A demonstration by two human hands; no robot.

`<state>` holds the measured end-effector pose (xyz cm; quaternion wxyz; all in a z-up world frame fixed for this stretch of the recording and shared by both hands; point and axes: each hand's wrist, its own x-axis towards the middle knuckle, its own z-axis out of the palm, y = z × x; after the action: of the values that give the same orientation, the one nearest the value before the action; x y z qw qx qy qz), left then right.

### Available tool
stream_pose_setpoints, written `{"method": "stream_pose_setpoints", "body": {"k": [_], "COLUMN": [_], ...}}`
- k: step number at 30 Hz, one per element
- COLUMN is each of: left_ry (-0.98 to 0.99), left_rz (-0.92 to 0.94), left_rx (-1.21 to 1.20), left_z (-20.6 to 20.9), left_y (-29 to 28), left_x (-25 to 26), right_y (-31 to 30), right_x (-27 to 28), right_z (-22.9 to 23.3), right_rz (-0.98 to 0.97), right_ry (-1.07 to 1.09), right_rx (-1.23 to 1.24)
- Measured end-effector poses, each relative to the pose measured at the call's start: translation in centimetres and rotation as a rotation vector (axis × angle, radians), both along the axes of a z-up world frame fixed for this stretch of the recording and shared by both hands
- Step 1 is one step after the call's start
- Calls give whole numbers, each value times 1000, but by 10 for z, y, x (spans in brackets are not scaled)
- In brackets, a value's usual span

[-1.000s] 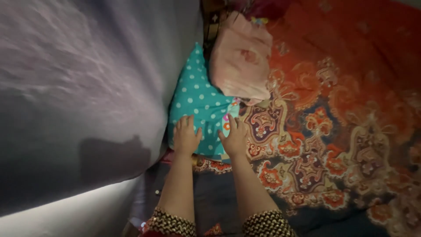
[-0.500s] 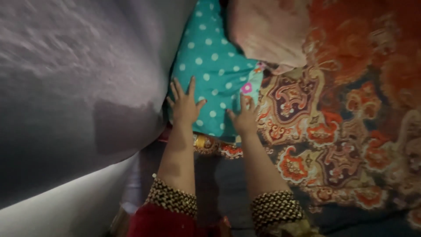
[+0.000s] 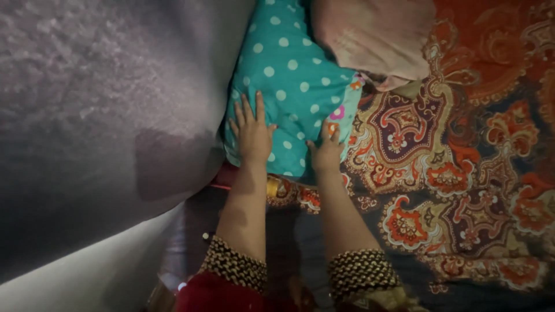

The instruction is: Picking up and organizing pillows and other soft items from a bed into a corner area.

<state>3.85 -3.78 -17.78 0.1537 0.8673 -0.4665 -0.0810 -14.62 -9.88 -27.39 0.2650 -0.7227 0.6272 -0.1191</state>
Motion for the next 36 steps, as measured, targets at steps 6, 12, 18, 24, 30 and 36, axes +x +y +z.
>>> {"method": "stream_pose_setpoints", "body": {"k": [6, 12, 18, 24, 30, 36], "left_ry": [-99, -240, -108, -136, 98, 110], "left_rz": [-23, -59, -84, -95, 22, 20], "left_rx": [-112, -115, -31, -89, 262, 380], "left_z": [-42, -51, -6, 2, 2, 26], "left_y": [-10, -14, -7, 22, 110, 190], "left_x": [4, 19, 15, 3, -40, -81], "right_y": [4, 3, -2, 6, 76, 148], "right_x": [-8, -14, -35, -67, -99, -131], "right_z": [-5, 52, 23, 22, 48, 31], "right_rz": [8, 2, 80, 191, 93, 196], "right_ry": [33, -73, 2, 44, 251, 367], "right_rx": [-109, -35, -115, -95, 237, 386]}}
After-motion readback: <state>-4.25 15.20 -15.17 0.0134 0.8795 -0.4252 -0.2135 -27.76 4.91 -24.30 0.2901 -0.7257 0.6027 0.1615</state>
